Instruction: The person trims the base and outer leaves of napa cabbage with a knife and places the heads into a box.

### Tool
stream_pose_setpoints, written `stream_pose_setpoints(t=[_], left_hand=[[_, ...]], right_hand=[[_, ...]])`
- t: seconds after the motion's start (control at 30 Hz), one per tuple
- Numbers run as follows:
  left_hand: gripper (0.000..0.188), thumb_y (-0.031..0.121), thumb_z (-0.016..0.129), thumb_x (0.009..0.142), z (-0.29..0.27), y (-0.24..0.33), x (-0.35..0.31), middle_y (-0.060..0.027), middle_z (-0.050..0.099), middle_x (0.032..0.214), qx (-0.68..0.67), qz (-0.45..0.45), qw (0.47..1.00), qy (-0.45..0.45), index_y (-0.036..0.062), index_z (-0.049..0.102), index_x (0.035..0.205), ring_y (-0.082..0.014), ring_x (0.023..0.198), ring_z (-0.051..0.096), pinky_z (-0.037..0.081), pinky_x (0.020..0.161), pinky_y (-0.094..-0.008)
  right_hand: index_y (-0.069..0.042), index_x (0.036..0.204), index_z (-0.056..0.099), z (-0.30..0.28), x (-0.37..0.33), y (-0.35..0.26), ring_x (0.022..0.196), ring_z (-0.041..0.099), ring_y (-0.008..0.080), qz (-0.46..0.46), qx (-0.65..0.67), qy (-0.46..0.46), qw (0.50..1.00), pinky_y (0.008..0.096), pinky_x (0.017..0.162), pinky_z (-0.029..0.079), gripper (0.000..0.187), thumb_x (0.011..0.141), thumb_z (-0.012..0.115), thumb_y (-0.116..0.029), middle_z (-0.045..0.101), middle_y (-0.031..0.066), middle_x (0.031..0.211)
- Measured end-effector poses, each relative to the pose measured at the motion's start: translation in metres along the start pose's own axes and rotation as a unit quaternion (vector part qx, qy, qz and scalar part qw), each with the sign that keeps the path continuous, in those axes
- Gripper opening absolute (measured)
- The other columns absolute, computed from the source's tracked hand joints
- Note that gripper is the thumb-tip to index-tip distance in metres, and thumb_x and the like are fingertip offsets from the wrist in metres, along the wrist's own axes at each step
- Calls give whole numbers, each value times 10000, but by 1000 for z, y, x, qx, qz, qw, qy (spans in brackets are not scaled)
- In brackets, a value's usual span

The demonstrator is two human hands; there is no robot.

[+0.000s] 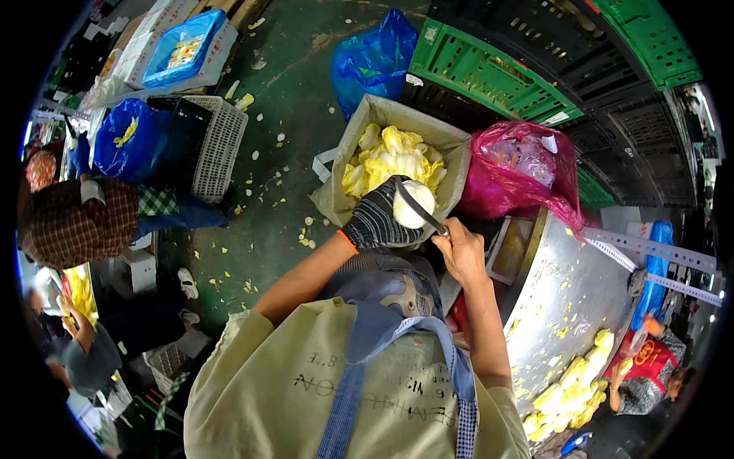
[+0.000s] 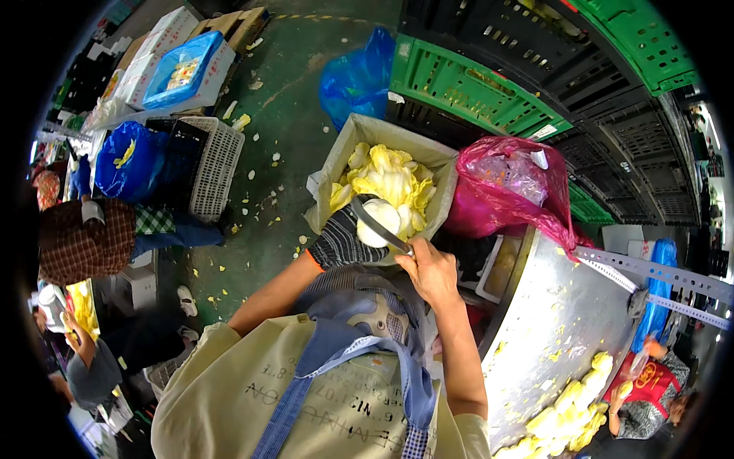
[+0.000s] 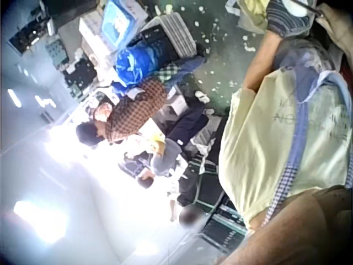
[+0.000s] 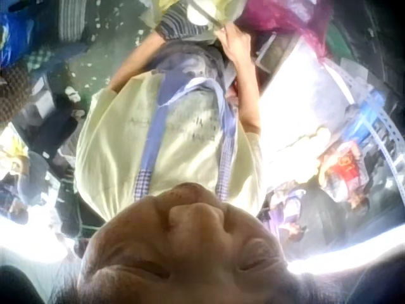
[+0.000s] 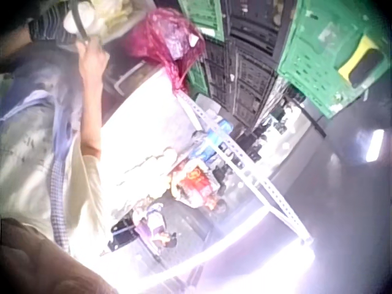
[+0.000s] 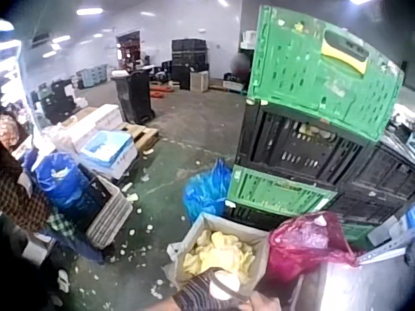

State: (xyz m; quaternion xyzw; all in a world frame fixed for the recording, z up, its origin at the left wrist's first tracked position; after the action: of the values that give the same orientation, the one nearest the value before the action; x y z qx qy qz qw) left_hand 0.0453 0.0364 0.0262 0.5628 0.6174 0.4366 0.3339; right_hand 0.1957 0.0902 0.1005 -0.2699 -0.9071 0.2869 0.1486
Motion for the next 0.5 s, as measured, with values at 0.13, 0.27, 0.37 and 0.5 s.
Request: stream_pose_setpoints(t=[0.13,0.27,0.37,0.5], left_hand=[[649,299,753,562,-23,-19,-7,-132,575,1019,64,5,998,18,28,479,1085,-277,926,565,452,806,-351],[609,300,748,561,-40,-26,-7,-138,588,977,74,-27,997,-7,41,498,1051,-281,891,579,466,775,-352],[526,329,701,610,-35,-44,-13,-122,593,973,109,-36,993,-25,66,527,1031,-273,899,572,457,796,-348],[496,340,665,658,-29,-67,-17,-97,599,993,73,-107,989,-70,79,529,1057,-246,929,570,452,833,-327]], right_hand=[[-55,805,506,28,19,-8,564,574,308,-3,-23,-27,999,387,483,445,285,791,598,-325,576,119,654],[-52,824,503,53,28,-3,568,572,328,20,-28,-51,998,402,497,446,255,825,560,-301,570,141,635],[-46,855,500,67,33,6,582,566,366,28,0,-57,998,429,513,445,218,855,521,-263,559,173,624],[-42,846,504,87,35,31,607,575,370,65,-6,-75,995,441,528,451,268,867,490,-309,578,188,656]])
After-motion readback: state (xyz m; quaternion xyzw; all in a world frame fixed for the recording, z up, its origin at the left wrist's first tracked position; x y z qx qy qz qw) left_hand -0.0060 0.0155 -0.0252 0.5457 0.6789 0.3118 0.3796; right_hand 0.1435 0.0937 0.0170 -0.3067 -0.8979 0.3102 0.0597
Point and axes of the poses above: each hand's wrist, its own x-axis towards the middle knuckle, its own z-axis out of the palm, y = z × x, the point moved 5 cm from there along x, towards the middle knuckle
